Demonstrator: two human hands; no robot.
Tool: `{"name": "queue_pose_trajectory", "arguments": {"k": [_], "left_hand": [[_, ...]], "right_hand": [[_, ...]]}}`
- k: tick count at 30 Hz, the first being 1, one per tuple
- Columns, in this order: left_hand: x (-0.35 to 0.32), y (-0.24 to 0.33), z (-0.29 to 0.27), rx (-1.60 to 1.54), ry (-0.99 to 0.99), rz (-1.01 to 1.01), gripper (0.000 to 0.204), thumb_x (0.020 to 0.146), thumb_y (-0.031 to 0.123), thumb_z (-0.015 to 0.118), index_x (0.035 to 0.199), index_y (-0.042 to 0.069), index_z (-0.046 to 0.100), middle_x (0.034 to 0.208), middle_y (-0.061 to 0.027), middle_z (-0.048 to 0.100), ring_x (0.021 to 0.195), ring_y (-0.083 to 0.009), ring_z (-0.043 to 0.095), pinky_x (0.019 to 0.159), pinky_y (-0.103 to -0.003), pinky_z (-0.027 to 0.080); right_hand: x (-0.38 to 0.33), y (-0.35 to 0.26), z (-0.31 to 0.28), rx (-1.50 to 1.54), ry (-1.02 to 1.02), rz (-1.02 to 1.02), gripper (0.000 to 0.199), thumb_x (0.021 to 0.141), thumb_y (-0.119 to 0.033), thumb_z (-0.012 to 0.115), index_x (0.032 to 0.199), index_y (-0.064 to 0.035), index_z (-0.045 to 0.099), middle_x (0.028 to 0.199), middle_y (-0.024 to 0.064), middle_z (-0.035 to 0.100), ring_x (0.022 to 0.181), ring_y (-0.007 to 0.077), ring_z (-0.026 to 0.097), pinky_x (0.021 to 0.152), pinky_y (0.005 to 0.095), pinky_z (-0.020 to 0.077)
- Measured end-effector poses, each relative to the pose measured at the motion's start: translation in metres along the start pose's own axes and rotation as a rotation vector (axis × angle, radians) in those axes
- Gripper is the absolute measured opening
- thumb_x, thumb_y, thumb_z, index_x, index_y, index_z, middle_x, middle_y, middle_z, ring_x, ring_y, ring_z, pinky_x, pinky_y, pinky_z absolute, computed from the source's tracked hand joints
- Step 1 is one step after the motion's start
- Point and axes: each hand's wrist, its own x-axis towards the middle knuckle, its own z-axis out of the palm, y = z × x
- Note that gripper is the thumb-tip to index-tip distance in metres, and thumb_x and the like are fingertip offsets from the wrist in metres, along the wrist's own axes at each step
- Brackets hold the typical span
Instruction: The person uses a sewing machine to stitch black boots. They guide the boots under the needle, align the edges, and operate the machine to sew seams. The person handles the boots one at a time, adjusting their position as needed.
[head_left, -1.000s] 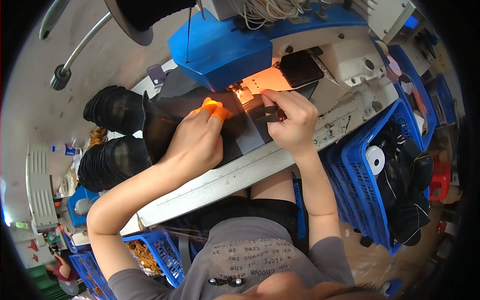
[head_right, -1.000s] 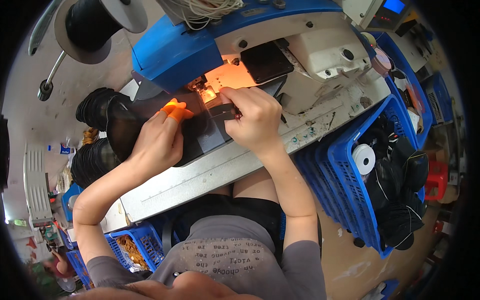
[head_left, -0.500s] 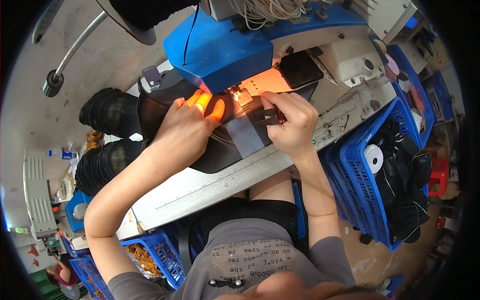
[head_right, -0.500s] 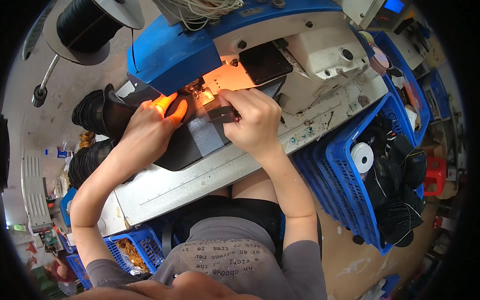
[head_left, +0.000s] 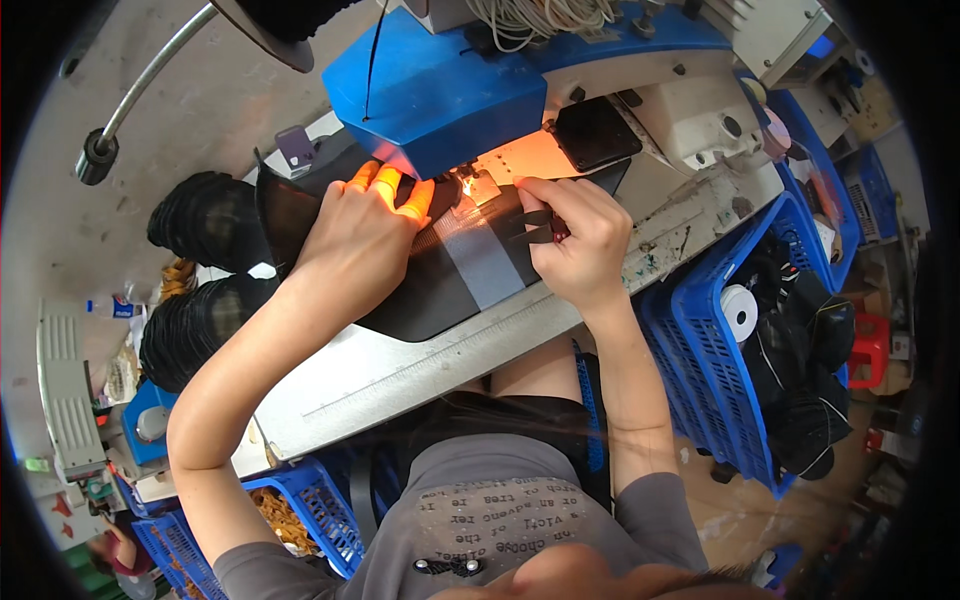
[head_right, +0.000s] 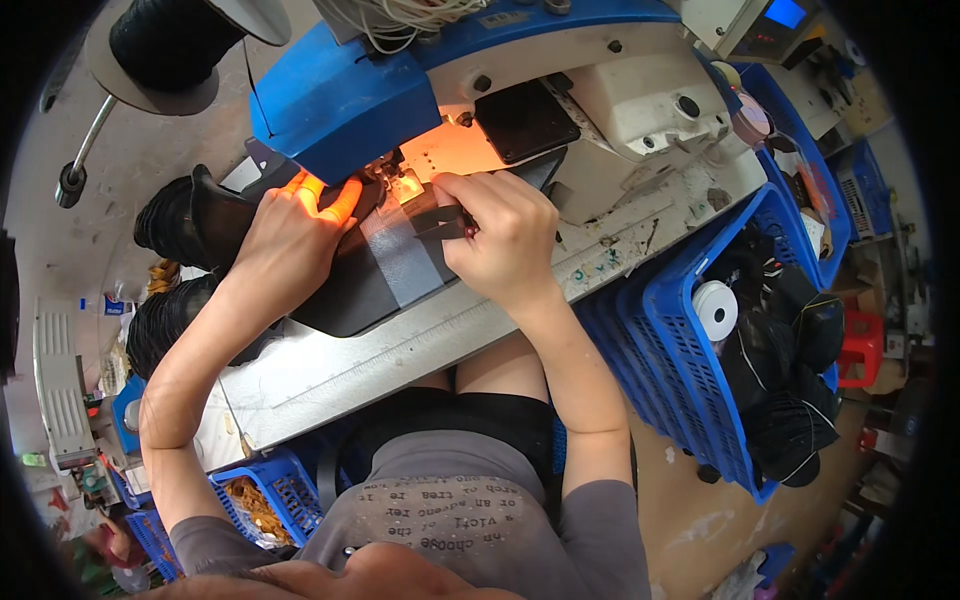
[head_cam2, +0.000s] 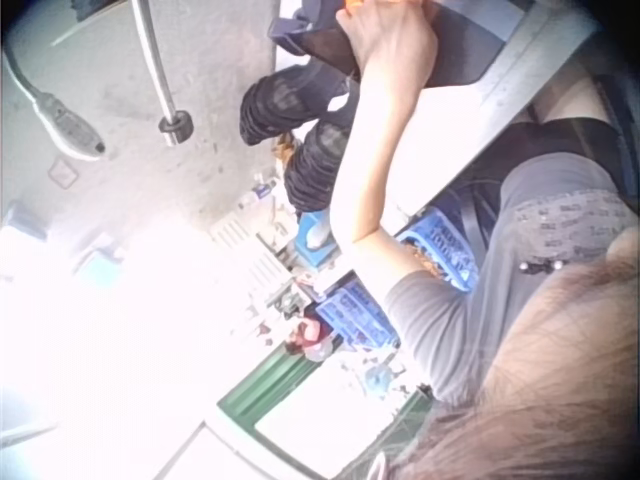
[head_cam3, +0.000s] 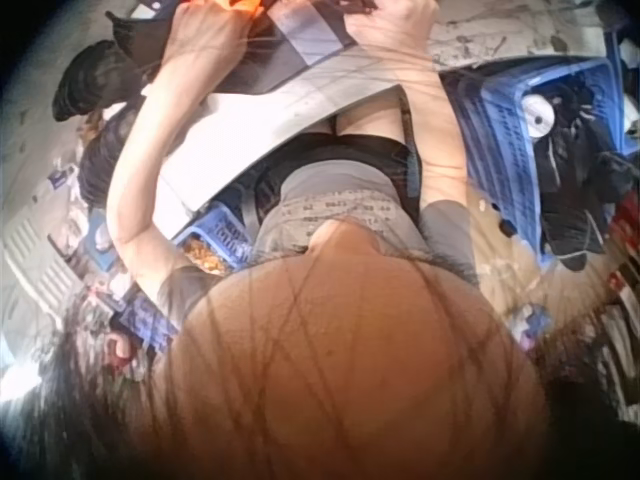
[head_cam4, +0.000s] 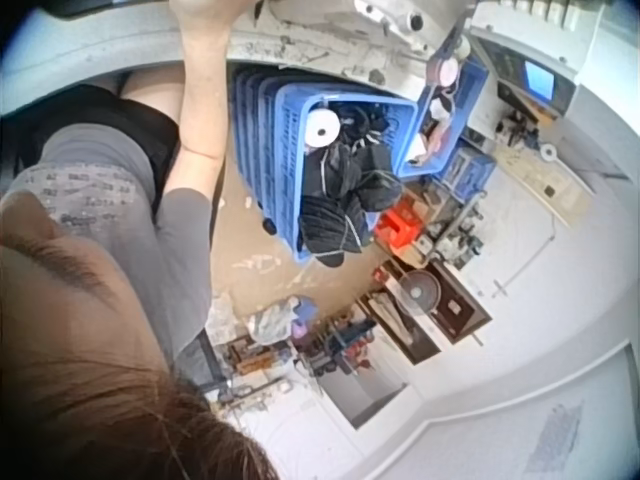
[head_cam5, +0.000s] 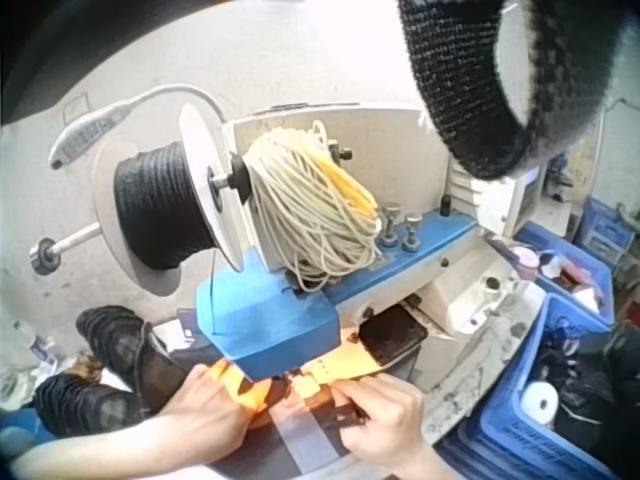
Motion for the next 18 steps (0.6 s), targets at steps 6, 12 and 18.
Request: {"name": "queue_pose_trajectory", "arguments": {"k": [6, 12, 18], "left_hand": [[-0.001, 0.013, 0.005, 0.105, 0.034, -0.124, 0.026, 0.082, 0.012, 0.061, 0.104, 0.001, 0.067, 0.096, -0.0214, 0.064, 0.086, -0.0332, 0.065, 0.069, -0.040, 0.047], [0.001, 0.042, 0.009, 0.174, 0.093, -0.342, 0.035, 0.087, 0.015, 0.062, 0.118, -0.001, 0.066, 0.103, -0.0264, 0.064, 0.091, -0.0351, 0.065, 0.076, -0.041, 0.050], [0.005, 0.066, 0.011, 0.183, 0.194, -0.492, 0.030, 0.084, 0.013, 0.062, 0.110, 0.000, 0.070, 0.089, -0.0230, 0.066, 0.073, -0.0326, 0.066, 0.064, -0.039, 0.051]], "right_hand": [[0.000, 0.001, 0.000, -0.004, -0.005, -0.007, 0.021, 0.059, -0.003, 0.060, 0.078, -0.0054, 0.068, 0.065, 0.0053, 0.062, 0.060, 0.0257, 0.059, 0.055, 0.0348, 0.0461], [0.002, 0.001, -0.001, -0.017, -0.002, -0.055, 0.006, 0.077, -0.001, 0.070, 0.083, -0.0012, 0.072, 0.069, 0.0097, 0.067, 0.056, 0.0221, 0.058, 0.052, 0.0314, 0.0435], [0.002, 0.001, -0.002, -0.005, -0.025, -0.033, 0.006, 0.077, -0.003, 0.071, 0.083, -0.0019, 0.072, 0.070, 0.0091, 0.068, 0.058, 0.0229, 0.061, 0.054, 0.0315, 0.0456]]}}
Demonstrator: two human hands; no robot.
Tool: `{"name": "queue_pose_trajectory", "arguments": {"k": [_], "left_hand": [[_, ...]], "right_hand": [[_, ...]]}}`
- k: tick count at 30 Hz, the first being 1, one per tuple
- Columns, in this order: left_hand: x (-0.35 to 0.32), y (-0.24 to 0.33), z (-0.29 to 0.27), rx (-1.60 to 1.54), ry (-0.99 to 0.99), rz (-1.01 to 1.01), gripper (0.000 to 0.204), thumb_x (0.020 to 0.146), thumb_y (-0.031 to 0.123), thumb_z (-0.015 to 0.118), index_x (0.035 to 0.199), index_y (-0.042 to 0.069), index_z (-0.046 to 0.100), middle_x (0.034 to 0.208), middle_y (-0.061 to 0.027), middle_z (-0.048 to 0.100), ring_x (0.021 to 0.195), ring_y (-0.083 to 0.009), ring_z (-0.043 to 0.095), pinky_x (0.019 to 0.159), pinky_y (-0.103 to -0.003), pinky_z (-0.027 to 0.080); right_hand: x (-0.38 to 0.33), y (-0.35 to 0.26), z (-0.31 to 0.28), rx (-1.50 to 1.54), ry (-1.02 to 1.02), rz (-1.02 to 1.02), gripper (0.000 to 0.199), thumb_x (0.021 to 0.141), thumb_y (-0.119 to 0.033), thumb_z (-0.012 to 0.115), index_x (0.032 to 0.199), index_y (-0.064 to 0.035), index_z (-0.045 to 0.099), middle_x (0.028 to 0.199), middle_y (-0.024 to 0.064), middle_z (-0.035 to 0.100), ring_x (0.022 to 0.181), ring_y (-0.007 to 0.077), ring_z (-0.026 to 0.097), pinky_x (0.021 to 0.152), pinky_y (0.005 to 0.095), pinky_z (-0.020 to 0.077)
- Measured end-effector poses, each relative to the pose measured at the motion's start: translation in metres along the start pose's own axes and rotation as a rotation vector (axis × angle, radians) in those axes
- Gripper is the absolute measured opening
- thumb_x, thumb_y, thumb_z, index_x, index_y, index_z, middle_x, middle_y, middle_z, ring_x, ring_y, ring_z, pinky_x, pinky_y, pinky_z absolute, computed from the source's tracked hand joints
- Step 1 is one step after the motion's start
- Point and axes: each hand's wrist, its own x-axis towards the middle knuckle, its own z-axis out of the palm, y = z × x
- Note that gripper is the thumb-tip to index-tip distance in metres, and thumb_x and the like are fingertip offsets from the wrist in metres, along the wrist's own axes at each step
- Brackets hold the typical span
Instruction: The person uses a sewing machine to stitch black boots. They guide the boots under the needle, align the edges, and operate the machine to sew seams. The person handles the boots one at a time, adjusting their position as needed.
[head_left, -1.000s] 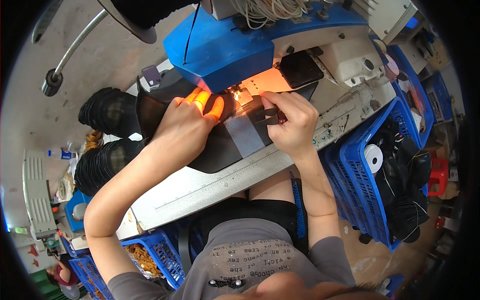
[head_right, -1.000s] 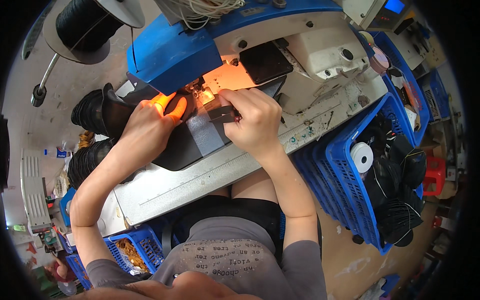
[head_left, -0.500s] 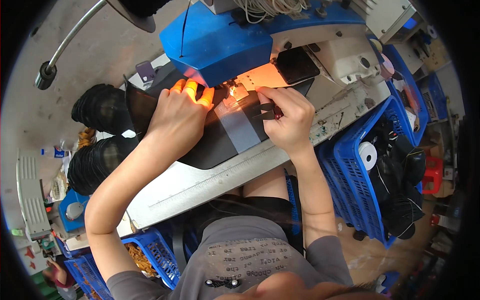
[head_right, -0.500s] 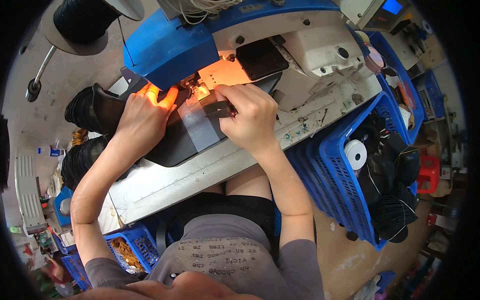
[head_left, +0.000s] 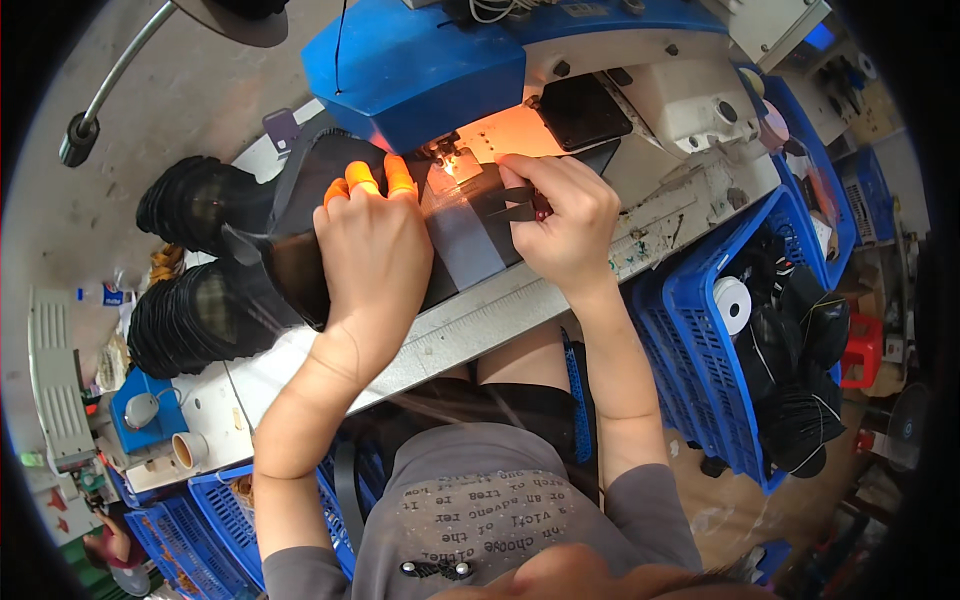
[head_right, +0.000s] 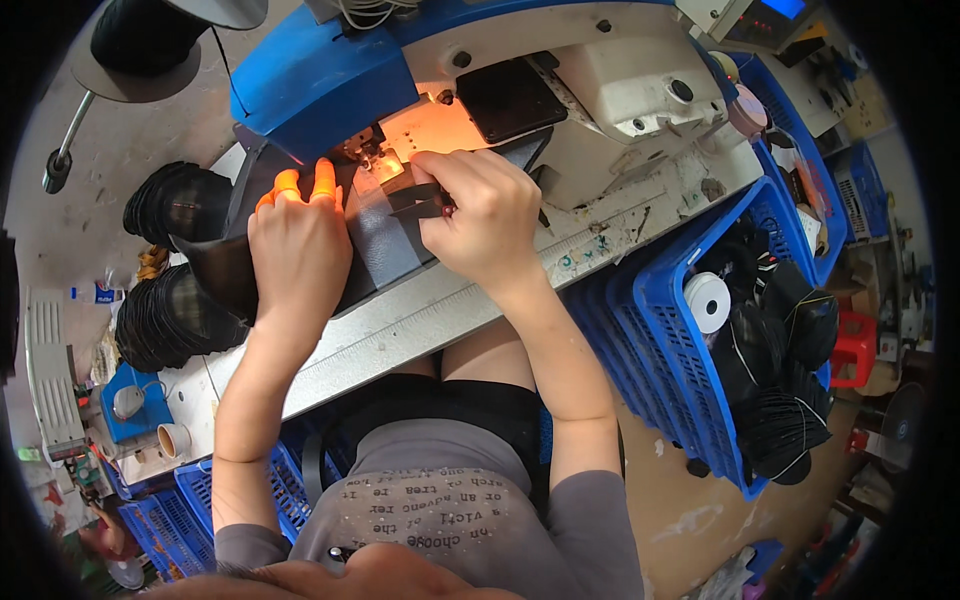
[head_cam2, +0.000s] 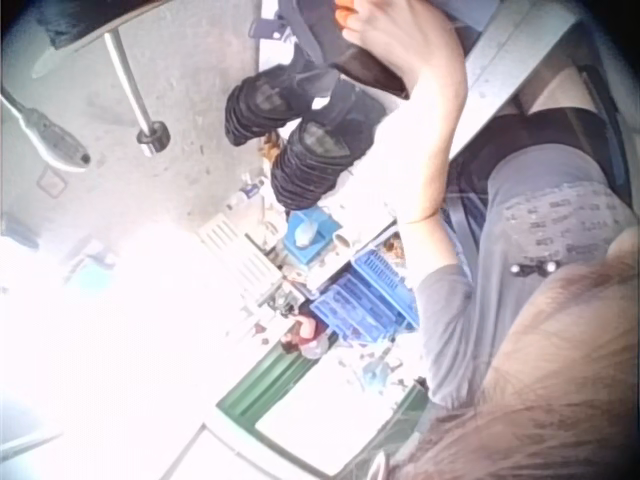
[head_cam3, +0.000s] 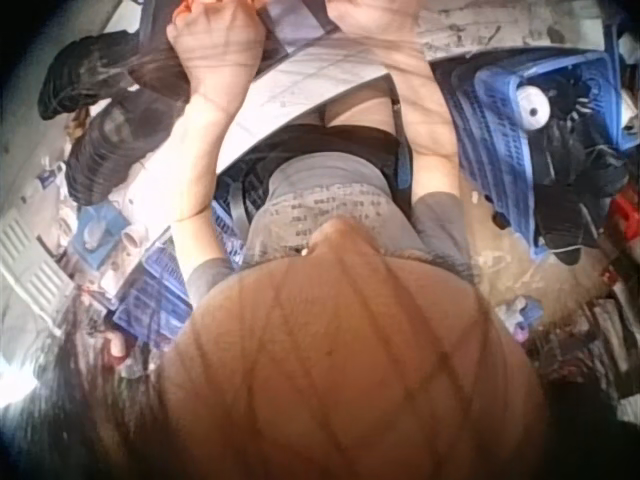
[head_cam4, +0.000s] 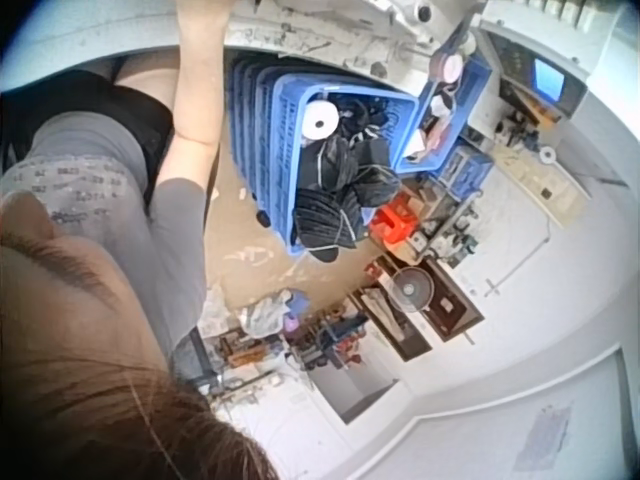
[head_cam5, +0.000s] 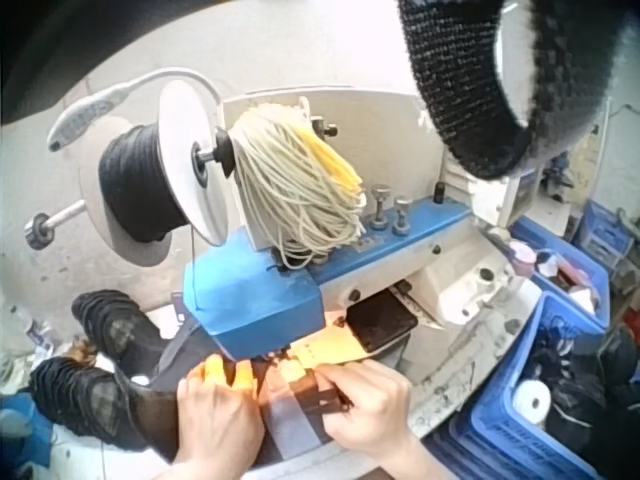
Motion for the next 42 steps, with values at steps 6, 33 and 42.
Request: {"name": "queue_pose_trajectory", "arguments": {"k": [6, 33, 42], "left_hand": [[0.001, 0.022, -0.003, 0.077, -0.012, -0.131, 0.018, 0.084, 0.014, 0.063, 0.091, 0.001, 0.074, 0.076, -0.0177, 0.064, 0.064, -0.0297, 0.063, 0.057, -0.038, 0.048], [-0.015, 0.004, 0.002, -0.021, -0.005, -0.108, 0.018, 0.085, 0.017, 0.064, 0.082, 0.000, 0.070, 0.069, -0.0165, 0.060, 0.062, -0.0313, 0.062, 0.060, -0.040, 0.046], [-0.033, -0.003, -0.002, -0.135, 0.084, -0.050, 0.039, 0.088, 0.027, 0.065, 0.113, -0.001, 0.067, 0.102, -0.0271, 0.064, 0.092, -0.0375, 0.063, 0.077, -0.042, 0.046]], "right_hand": [[-0.001, 0.003, 0.006, 0.024, 0.078, -0.005, 0.018, 0.061, -0.005, 0.062, 0.078, -0.0063, 0.068, 0.064, 0.0044, 0.061, 0.059, 0.0254, 0.059, 0.055, 0.0344, 0.0455], [0.011, -0.032, 0.000, -0.396, -0.465, -0.086, 0.020, 0.086, -0.016, 0.063, 0.102, -0.0041, 0.064, 0.072, 0.0103, 0.064, 0.062, 0.0262, 0.068, 0.053, 0.0367, 0.0526], [0.009, -0.032, 0.008, -0.297, -0.340, 0.020, 0.013, 0.084, -0.021, 0.066, 0.087, -0.0091, 0.068, 0.065, 0.0090, 0.065, 0.057, 0.0288, 0.066, 0.050, 0.0389, 0.0516]]}}
